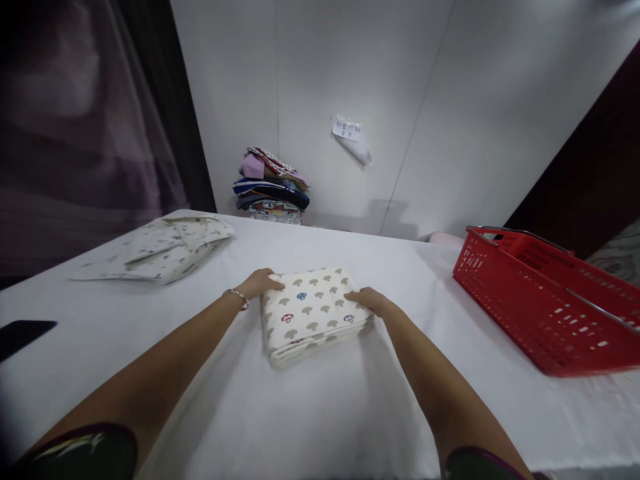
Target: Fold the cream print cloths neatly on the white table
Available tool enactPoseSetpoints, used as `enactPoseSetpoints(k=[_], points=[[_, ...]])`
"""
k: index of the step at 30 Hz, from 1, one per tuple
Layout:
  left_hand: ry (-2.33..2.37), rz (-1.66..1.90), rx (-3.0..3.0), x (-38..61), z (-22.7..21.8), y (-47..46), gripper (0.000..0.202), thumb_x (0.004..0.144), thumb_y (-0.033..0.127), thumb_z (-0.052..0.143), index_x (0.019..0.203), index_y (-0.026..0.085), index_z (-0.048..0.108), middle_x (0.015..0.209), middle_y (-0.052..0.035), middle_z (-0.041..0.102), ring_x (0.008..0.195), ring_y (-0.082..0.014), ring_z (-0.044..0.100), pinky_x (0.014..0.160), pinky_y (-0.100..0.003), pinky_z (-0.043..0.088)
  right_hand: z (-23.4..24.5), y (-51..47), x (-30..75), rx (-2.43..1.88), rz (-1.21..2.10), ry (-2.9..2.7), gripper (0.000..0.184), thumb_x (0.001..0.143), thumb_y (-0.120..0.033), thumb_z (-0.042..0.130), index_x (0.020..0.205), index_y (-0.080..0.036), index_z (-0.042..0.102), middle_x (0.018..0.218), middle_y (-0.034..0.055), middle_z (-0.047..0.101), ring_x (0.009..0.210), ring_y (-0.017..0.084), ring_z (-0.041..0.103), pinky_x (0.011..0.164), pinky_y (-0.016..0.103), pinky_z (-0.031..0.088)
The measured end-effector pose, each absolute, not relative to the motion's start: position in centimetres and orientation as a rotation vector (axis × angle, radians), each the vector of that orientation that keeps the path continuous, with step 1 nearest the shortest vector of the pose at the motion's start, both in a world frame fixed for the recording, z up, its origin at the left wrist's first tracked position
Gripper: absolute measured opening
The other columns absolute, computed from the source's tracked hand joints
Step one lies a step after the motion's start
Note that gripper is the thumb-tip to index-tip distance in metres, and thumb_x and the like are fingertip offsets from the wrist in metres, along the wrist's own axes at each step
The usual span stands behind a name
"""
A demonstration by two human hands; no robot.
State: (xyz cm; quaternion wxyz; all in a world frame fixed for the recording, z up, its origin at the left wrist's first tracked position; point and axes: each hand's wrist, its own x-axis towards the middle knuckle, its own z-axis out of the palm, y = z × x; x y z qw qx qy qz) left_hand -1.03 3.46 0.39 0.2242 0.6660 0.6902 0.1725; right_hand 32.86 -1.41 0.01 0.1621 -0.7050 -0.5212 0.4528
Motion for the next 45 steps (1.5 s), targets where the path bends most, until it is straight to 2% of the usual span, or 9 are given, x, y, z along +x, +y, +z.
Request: enactPoseSetpoints(k=[5, 9, 13, 16, 20, 26, 34, 39, 45], points=[[1.910, 0.564, 1.934, -1.9, 2.2, 4.9, 0.050, 0.057, 0.035, 0.072, 0.103, 0.017, 0.062, 0.110, -0.0076, 0.061, 0.100, -0.0229, 0.057, 0.085, -0.026, 0.044, 0.2, -0.6, 31.5, -1.784, 1.491, -1.301, 0.059, 0.065, -0.049, 0.074, 0.107, -0.011, 0.057, 0.106, 0.0152, 0.065, 0.086, 0.022, 0.065, 0.066, 0.027, 0.052], [2.060, 0.607, 1.936, -3.2, 2.1, 6.0, 0.051, 0.065, 0.035, 0.068, 0.110, 0.015, 0.059, 0.118, -0.0110, 0.054, 0.106, -0.0240, 0.055, 0.092, -0.028, 0.042, -0.1, 0.6, 29.0, -1.738, 1.404, -1.255, 0.051, 0.072, -0.048, 0.069, 0.107, -0.013, 0.057, 0.107, 0.0134, 0.065, 0.089, 0.021, 0.063, 0.065, 0.023, 0.051], [2.063, 0.547, 1.799, -4.2, 0.0, 5.7, 0.069, 0.073, 0.042, 0.062, 0.130, 0.008, 0.041, 0.130, -0.0174, 0.048, 0.119, -0.0266, 0.047, 0.099, -0.032, 0.037, -0.7, 1.3, 28.2, -1.742, 1.403, -1.259, 0.047, 0.077, -0.052, 0.061, 0.108, -0.017, 0.058, 0.107, 0.0099, 0.065, 0.088, 0.019, 0.063, 0.063, 0.022, 0.050], [2.048, 0.672, 1.877, -4.1, -0.6, 4.4, 0.073, 0.077, 0.045, 0.057, 0.134, 0.005, 0.035, 0.137, -0.0191, 0.040, 0.128, -0.0273, 0.037, 0.105, -0.034, 0.030, -0.7, 1.0, 28.9, -1.672, 1.510, -1.238, 0.041, 0.085, -0.052, 0.049, 0.107, -0.020, 0.058, 0.101, 0.0068, 0.067, 0.084, 0.017, 0.064, 0.062, 0.022, 0.051], [1.866, 0.774, 2.173, -2.5, 0.5, 0.4, 0.059, 0.081, 0.044, 0.051, 0.129, 0.010, 0.044, 0.139, -0.0138, 0.039, 0.130, -0.0247, 0.034, 0.108, -0.035, 0.025, -0.6, -0.1, 30.1, -1.630, 1.607, -1.154, 0.042, 0.085, -0.055, 0.047, 0.104, -0.019, 0.057, 0.086, 0.0059, 0.066, 0.070, 0.017, 0.063, 0.057, 0.027, 0.053], [1.483, 0.666, 2.468, -1.2, 0.3, -7.5, 0.054, 0.081, 0.054, 0.048, 0.123, 0.020, 0.051, 0.138, -0.0071, 0.043, 0.128, -0.0226, 0.037, 0.106, -0.036, 0.030, -0.7, -2.7, 32.1, -1.664, 1.591, -1.080, 0.044, 0.085, -0.057, 0.046, 0.102, -0.016, 0.051, 0.073, 0.0050, 0.061, 0.055, 0.015, 0.061, 0.052, 0.029, 0.053], [1.514, 0.716, 2.607, -2.4, -2.1, -9.6, 0.037, 0.087, 0.035, 0.043, 0.119, 0.022, 0.054, 0.138, -0.0051, 0.044, 0.128, -0.0208, 0.037, 0.106, -0.039, 0.031, -0.2, -4.9, 32.0, -1.706, 1.366, -1.185, 0.028, 0.084, -0.041, 0.056, 0.078, -0.014, 0.056, 0.072, 0.0032, 0.062, 0.047, 0.006, 0.051, 0.040, 0.017, 0.039], [1.543, 0.720, 2.625, -2.4, -2.7, -9.7, 0.037, 0.088, 0.036, 0.039, 0.118, 0.023, 0.056, 0.133, -0.0049, 0.049, 0.125, -0.0216, 0.040, 0.105, -0.040, 0.034, -0.4, -4.6, 31.0, -1.741, 1.316, -1.201, 0.027, 0.078, -0.037, 0.063, 0.067, -0.015, 0.054, 0.059, -0.0003, 0.058, 0.043, 0.006, 0.047, 0.036, 0.016, 0.032], [1.645, 0.732, 2.586, -2.4, -3.0, -10.3, 0.036, 0.089, 0.035, 0.037, 0.115, 0.023, 0.059, 0.125, -0.0055, 0.056, 0.123, -0.0224, 0.043, 0.103, -0.040, 0.036, -0.9, -4.7, 30.6, -1.772, 1.284, -1.205, 0.024, 0.079, -0.028, 0.061, 0.063, -0.017, 0.047, 0.051, -0.0036, 0.051, 0.040, 0.005, 0.043, 0.036, 0.016, 0.030]])
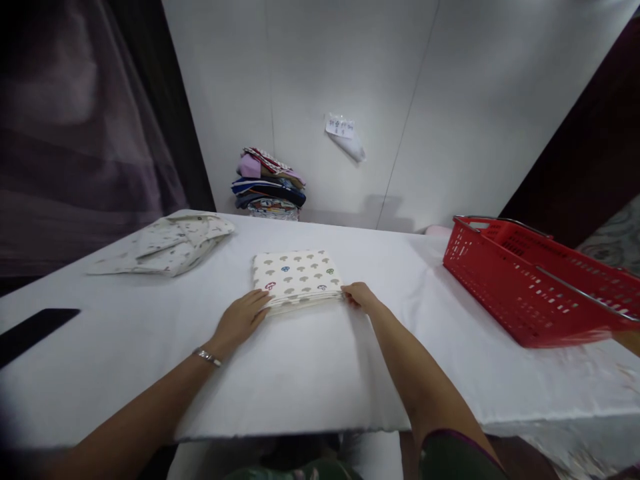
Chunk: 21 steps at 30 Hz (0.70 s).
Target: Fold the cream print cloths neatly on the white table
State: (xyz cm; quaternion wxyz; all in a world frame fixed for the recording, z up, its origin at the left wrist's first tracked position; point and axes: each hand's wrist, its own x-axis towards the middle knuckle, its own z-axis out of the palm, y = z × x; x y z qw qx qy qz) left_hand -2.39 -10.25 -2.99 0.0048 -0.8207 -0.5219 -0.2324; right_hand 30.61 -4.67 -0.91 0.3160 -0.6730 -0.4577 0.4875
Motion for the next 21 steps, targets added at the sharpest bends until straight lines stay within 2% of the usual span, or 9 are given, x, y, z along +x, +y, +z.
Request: enactPoseSetpoints(k=[6, 9, 11, 13, 16, 18, 21], points=[[-1.656, -0.742, -2.590, -2.0, -3.0, -10.8, 0.035, 0.089, 0.031, 0.037, 0.117, 0.023, 0.057, 0.126, -0.0051, 0.055, 0.123, -0.0215, 0.042, 0.105, -0.041, 0.034, -1.2, -5.1, 30.5, -1.879, 1.175, -1.377, 0.023, 0.080, -0.031, 0.056, 0.063, -0.016, 0.051, 0.045, -0.0030, 0.049, 0.037, 0.007, 0.042, 0.036, 0.019, 0.030], [-1.637, -0.751, -2.614, -1.9, -3.0, -11.1, 0.035, 0.090, 0.029, 0.037, 0.118, 0.022, 0.056, 0.126, -0.0056, 0.055, 0.123, -0.0205, 0.041, 0.105, -0.040, 0.034, -1.3, -5.0, 30.5, -1.926, 1.029, -1.503, 0.021, 0.079, -0.032, 0.056, 0.066, -0.016, 0.056, 0.050, 0.0008, 0.054, 0.046, 0.012, 0.051, 0.042, 0.022, 0.037], [-1.624, -0.773, -2.611, -1.9, -3.1, -11.3, 0.034, 0.090, 0.029, 0.038, 0.118, 0.022, 0.056, 0.126, -0.0058, 0.054, 0.122, -0.0205, 0.041, 0.104, -0.040, 0.035, -1.0, -4.8, 30.1, -1.935, 0.886, -1.572, 0.017, 0.078, -0.032, 0.056, 0.074, -0.015, 0.060, 0.067, 0.0061, 0.062, 0.064, 0.017, 0.060, 0.055, 0.026, 0.045], [-1.608, -0.827, -2.592, -2.0, -3.1, -11.5, 0.033, 0.090, 0.029, 0.039, 0.118, 0.022, 0.056, 0.125, -0.0063, 0.054, 0.121, -0.0207, 0.042, 0.102, -0.040, 0.037, -0.6, -4.8, 29.3, -1.869, 0.691, -1.666, 0.021, 0.079, -0.031, 0.054, 0.092, -0.017, 0.062, 0.095, 0.0100, 0.065, 0.089, 0.022, 0.060, 0.074, 0.030, 0.047], [-1.583, -0.942, -2.555, -2.1, -3.0, -11.8, 0.030, 0.090, 0.030, 0.040, 0.113, 0.021, 0.058, 0.117, -0.0069, 0.058, 0.112, -0.0198, 0.047, 0.096, -0.037, 0.040, -0.7, -5.1, 27.3, -1.584, 0.363, -1.963, 0.039, 0.086, -0.037, 0.044, 0.118, -0.017, 0.054, 0.129, 0.0109, 0.050, 0.119, 0.023, 0.045, 0.099, 0.035, 0.035], [-1.588, -1.011, -2.539, -2.0, -2.8, -12.1, 0.028, 0.090, 0.030, 0.040, 0.105, 0.021, 0.061, 0.107, -0.0064, 0.060, 0.103, -0.0189, 0.050, 0.091, -0.035, 0.043, -1.5, -5.5, 26.0, -1.449, 0.251, -2.207, 0.048, 0.088, -0.043, 0.039, 0.128, -0.017, 0.047, 0.139, 0.0099, 0.040, 0.130, 0.023, 0.032, 0.106, 0.038, 0.025], [-1.669, -1.133, -2.517, -1.9, -2.6, -12.4, 0.026, 0.090, 0.031, 0.040, 0.091, 0.021, 0.065, 0.096, -0.0049, 0.062, 0.094, -0.0177, 0.052, 0.083, -0.032, 0.044, -3.4, -6.3, 25.0, -1.464, 0.175, -2.453, 0.057, 0.089, -0.048, 0.037, 0.138, -0.019, 0.036, 0.147, 0.0069, 0.028, 0.137, 0.023, 0.018, 0.110, 0.043, 0.012]])
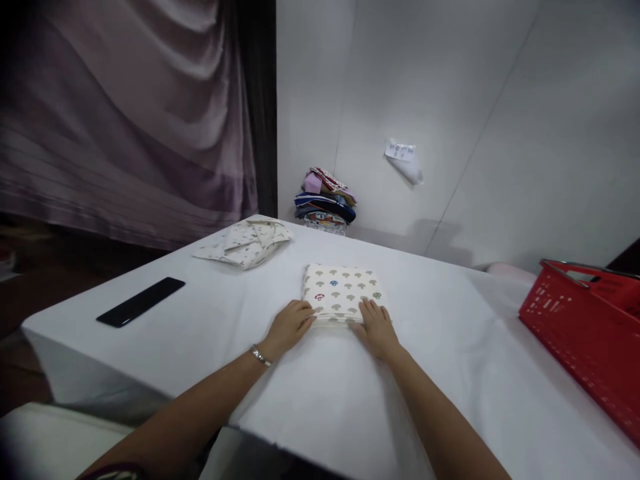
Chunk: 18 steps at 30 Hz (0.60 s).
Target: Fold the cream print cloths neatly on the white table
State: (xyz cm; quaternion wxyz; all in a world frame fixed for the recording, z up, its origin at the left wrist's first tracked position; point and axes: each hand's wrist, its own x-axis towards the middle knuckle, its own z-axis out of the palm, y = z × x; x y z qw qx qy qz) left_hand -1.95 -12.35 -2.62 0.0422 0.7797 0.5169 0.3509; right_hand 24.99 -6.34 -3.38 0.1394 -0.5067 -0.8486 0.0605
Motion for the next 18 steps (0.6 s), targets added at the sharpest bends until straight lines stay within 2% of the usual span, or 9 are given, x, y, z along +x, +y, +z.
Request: enactPoseSetpoints(k=[2, 5, 10, 14, 18], points=[[1.601, 1.135, 2.236, -2.1, -2.5, -12.3, 0.028, 0.089, 0.032, 0.041, 0.081, 0.021, 0.065, 0.090, -0.0040, 0.062, 0.088, -0.0165, 0.054, 0.079, -0.030, 0.045, -4.2, -6.6, 25.0, -1.494, 0.098, -2.505, 0.060, 0.090, -0.051, 0.035, 0.141, -0.019, 0.031, 0.149, 0.0060, 0.023, 0.138, 0.023, 0.014, 0.111, 0.044, 0.008], [1.644, 1.230, 1.960, -2.8, -2.4, -11.3, 0.026, 0.086, 0.031, 0.044, 0.075, 0.019, 0.065, 0.084, -0.0032, 0.062, 0.078, -0.0148, 0.056, 0.074, -0.028, 0.045, -4.0, -6.6, 25.0, -1.566, 0.121, -2.519, 0.061, 0.090, -0.053, 0.031, 0.141, -0.019, 0.031, 0.149, 0.0059, 0.022, 0.138, 0.022, 0.014, 0.111, 0.043, 0.009], [1.736, 1.190, 1.459, -4.7, -2.5, -7.0, 0.021, 0.080, 0.029, 0.052, 0.092, 0.018, 0.065, 0.092, -0.0034, 0.068, 0.080, -0.0151, 0.060, 0.074, -0.026, 0.045, -1.7, -6.3, 23.1, -1.578, 0.139, -2.499, 0.059, 0.091, -0.051, 0.028, 0.141, -0.019, 0.030, 0.149, 0.0065, 0.021, 0.138, 0.022, 0.012, 0.110, 0.046, 0.010], [1.779, 1.140, 1.298, -5.3, -2.6, -2.7, 0.027, 0.080, 0.027, 0.050, 0.101, 0.015, 0.062, 0.093, -0.0061, 0.069, 0.072, -0.0131, 0.062, 0.064, -0.022, 0.046, -2.2, -6.7, 20.8, -1.396, 0.048, -2.602, 0.058, 0.091, -0.052, 0.031, 0.141, -0.023, 0.031, 0.148, 0.0058, 0.023, 0.137, 0.024, 0.016, 0.109, 0.050, 0.013], [1.810, 1.097, 1.191, -5.0, -2.4, 0.8, 0.024, 0.081, 0.024, 0.051, 0.098, 0.012, 0.063, 0.088, -0.0074, 0.069, 0.071, -0.0128, 0.063, 0.059, -0.020, 0.044, -4.2, -7.1, 20.0, -1.272, -0.143, -2.610, 0.056, 0.089, -0.051, 0.038, 0.138, -0.024, 0.037, 0.145, 0.0075, 0.031, 0.134, 0.027, 0.024, 0.106, 0.052, 0.017]])
